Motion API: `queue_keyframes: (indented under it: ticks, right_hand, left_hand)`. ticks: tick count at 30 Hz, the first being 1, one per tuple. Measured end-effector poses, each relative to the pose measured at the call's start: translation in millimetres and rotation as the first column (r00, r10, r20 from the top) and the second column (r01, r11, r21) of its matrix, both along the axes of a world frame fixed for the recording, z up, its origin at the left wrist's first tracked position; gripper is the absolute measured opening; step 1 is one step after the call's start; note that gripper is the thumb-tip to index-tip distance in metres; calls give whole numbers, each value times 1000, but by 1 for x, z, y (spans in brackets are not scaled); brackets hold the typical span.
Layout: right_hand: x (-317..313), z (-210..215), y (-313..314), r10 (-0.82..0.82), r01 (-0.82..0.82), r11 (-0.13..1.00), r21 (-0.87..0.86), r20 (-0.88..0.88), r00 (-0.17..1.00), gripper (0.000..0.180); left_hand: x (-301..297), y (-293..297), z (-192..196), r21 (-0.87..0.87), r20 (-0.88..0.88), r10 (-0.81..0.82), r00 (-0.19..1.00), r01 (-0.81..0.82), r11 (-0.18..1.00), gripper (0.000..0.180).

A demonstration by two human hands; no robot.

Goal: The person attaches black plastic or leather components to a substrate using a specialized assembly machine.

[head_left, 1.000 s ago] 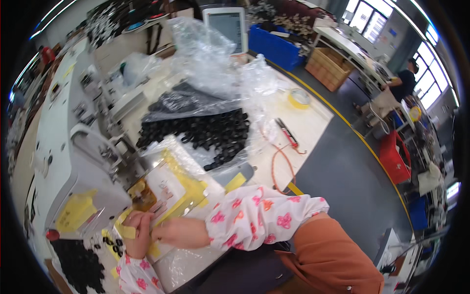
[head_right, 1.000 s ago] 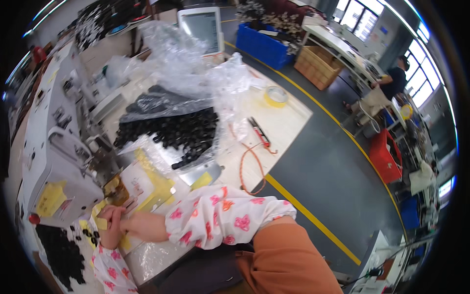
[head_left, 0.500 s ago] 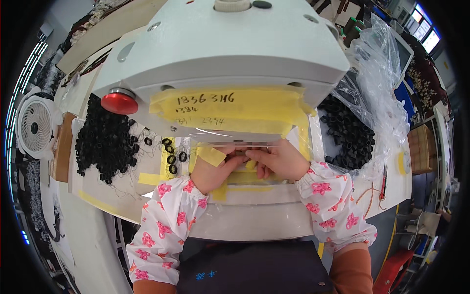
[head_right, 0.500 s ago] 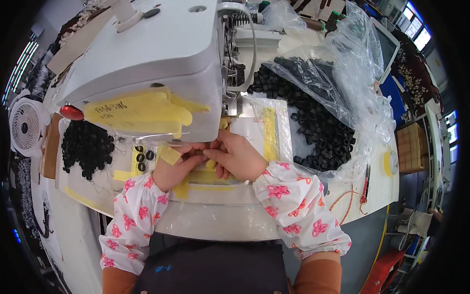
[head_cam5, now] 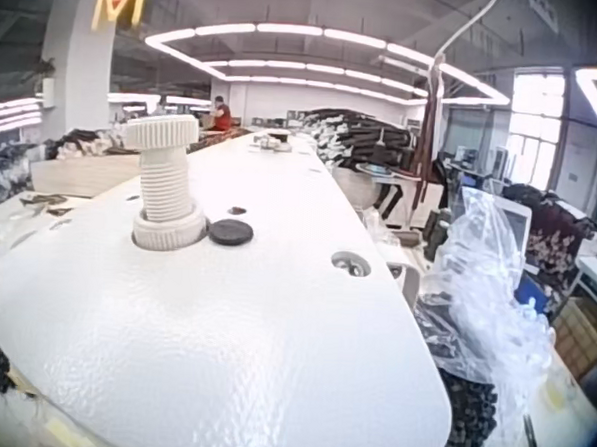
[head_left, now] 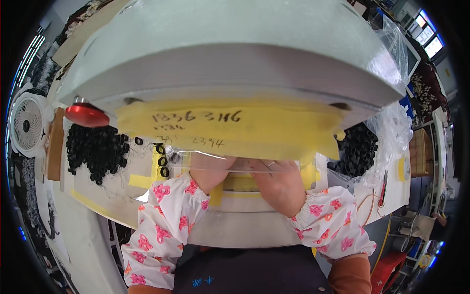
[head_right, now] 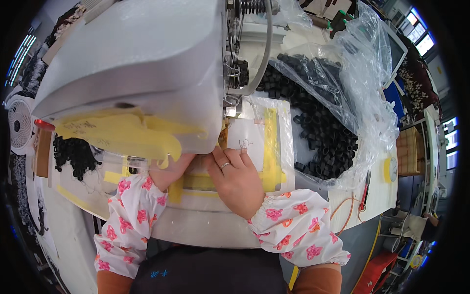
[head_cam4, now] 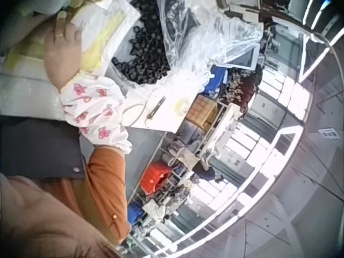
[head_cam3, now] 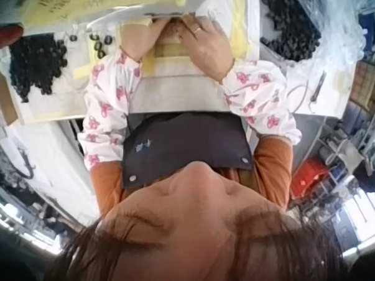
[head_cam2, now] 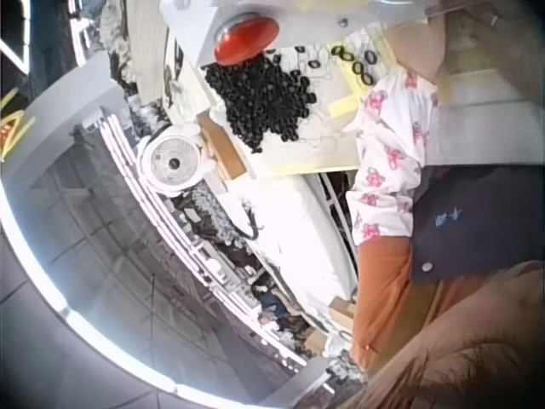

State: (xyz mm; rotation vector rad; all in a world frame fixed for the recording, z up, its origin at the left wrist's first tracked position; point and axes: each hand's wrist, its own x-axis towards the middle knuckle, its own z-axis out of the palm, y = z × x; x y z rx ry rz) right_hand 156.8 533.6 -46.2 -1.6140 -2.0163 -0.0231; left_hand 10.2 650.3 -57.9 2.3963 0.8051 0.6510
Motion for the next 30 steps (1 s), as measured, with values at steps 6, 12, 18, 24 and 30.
queue_keyframes:
  ticks: [6,12,18,24,30]
  right_hand:
    - [-10,1,-4,-111,116,993,-16,182,977,30]
    - [-18,7,-6,-146,169,983,-75,252,957,27]
    - [-20,9,-5,-164,191,976,-105,225,961,25]
    - [-21,-1,-6,-133,159,978,-136,181,974,40]
    - [-18,-5,-8,-81,112,976,-187,166,983,45]
  left_hand:
    - [0,5,-46,229,41,174,984,-179,957,21]
    - [2,7,-38,68,-59,92,994,-88,994,28]
    - [4,11,-35,-23,-109,42,993,-44,999,33]
    - [-2,23,-56,55,56,-52,997,49,997,23]
    - [1,21,-57,204,82,-77,994,59,977,16]
